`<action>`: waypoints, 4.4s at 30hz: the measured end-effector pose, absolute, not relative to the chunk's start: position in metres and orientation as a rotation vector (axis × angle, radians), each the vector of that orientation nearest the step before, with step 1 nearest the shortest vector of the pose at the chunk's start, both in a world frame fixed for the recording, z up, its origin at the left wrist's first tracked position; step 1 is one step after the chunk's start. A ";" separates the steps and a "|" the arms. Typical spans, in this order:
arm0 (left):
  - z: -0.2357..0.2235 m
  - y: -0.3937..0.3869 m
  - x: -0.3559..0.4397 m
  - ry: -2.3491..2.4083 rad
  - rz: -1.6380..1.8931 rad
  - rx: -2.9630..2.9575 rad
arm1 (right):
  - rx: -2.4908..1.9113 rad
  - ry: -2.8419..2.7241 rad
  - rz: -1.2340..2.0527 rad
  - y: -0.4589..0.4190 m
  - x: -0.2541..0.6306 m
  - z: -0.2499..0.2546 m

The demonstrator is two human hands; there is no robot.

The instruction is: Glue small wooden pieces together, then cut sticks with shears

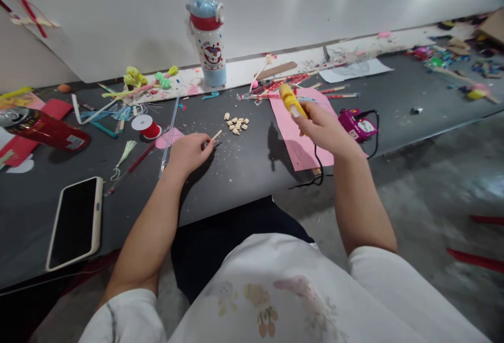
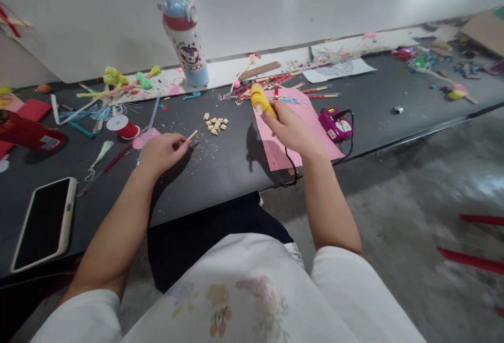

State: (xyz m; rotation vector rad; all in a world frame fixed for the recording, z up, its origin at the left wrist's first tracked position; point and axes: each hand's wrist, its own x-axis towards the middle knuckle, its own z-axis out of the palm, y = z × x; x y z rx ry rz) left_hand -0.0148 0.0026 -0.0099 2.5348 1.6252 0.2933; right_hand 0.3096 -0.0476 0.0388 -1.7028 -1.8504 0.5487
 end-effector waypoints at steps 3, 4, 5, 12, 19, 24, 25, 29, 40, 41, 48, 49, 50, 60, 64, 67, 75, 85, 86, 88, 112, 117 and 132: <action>-0.010 0.002 -0.015 1.621 0.288 2.541 | -1.791 -1.969 0.415 -0.046 0.308 0.034; -0.011 0.002 -0.015 1.619 0.290 2.546 | -1.856 -2.021 0.360 -0.046 0.306 0.030; -0.011 0.003 -0.015 1.618 0.293 2.551 | -1.933 -2.069 0.305 -0.047 0.305 0.026; -0.011 0.003 -0.014 1.601 0.301 2.571 | -2.309 -2.067 -0.050 -0.057 0.303 -0.003; -0.009 0.001 -0.013 1.612 0.270 2.533 | -2.376 -1.971 -0.031 -0.061 0.311 -0.005; -0.009 0.001 -0.014 1.599 0.253 2.527 | -2.236 -1.908 -0.010 -0.063 0.307 0.003; -0.010 0.001 -0.014 1.597 0.262 2.530 | -2.218 -1.915 -0.001 -0.063 0.304 0.006; -0.011 0.002 -0.014 1.587 0.285 2.534 | -2.182 -1.967 0.041 -0.064 0.291 0.014; -0.012 -0.001 -0.013 1.580 0.289 2.523 | -2.146 -2.091 0.049 -0.060 0.274 0.018; -0.012 -0.001 -0.013 1.575 0.294 2.527 | -2.128 -2.107 0.063 -0.058 0.271 0.020; -0.013 0.000 -0.016 1.600 0.306 2.501 | -1.893 -2.210 0.085 -0.032 0.223 0.035; -0.013 0.000 -0.016 1.600 0.313 2.496 | -1.861 -2.222 0.095 -0.028 0.214 0.037; -0.013 0.000 -0.017 1.598 0.323 2.492 | -1.834 -2.237 0.108 -0.025 0.206 0.039; -0.014 -0.002 -0.015 1.611 0.287 2.507 | -1.687 -2.379 0.115 -0.012 0.173 0.029; -0.015 -0.002 -0.016 1.627 0.270 2.511 | -1.664 -2.376 0.141 -0.003 0.164 0.028; -0.015 -0.001 -0.017 1.628 0.260 2.487 | -1.635 -2.352 0.125 0.005 0.152 0.025; -0.020 0.002 -0.020 1.646 0.235 2.448 | -1.759 -2.181 0.193 0.016 0.143 -0.002; 0.001 -0.005 -0.020 1.855 0.288 2.439 | -1.708 -2.155 0.272 0.020 0.153 -0.012; 0.007 -0.006 -0.023 1.888 0.285 2.442 | -1.699 -2.169 0.276 0.019 0.153 -0.013; 0.021 -0.012 -0.034 1.982 0.288 2.383 | -1.689 -2.189 0.283 0.018 0.153 -0.013; 0.052 -0.061 -0.217 2.665 -0.045 1.602 | -1.696 -2.333 0.284 0.015 0.150 -0.013; 0.054 -0.064 -0.216 2.673 -0.018 1.598 | -1.693 -2.322 0.281 0.016 0.150 -0.013; 0.060 -0.067 -0.199 2.669 0.023 1.611 | -1.672 -2.320 0.303 0.015 0.150 -0.015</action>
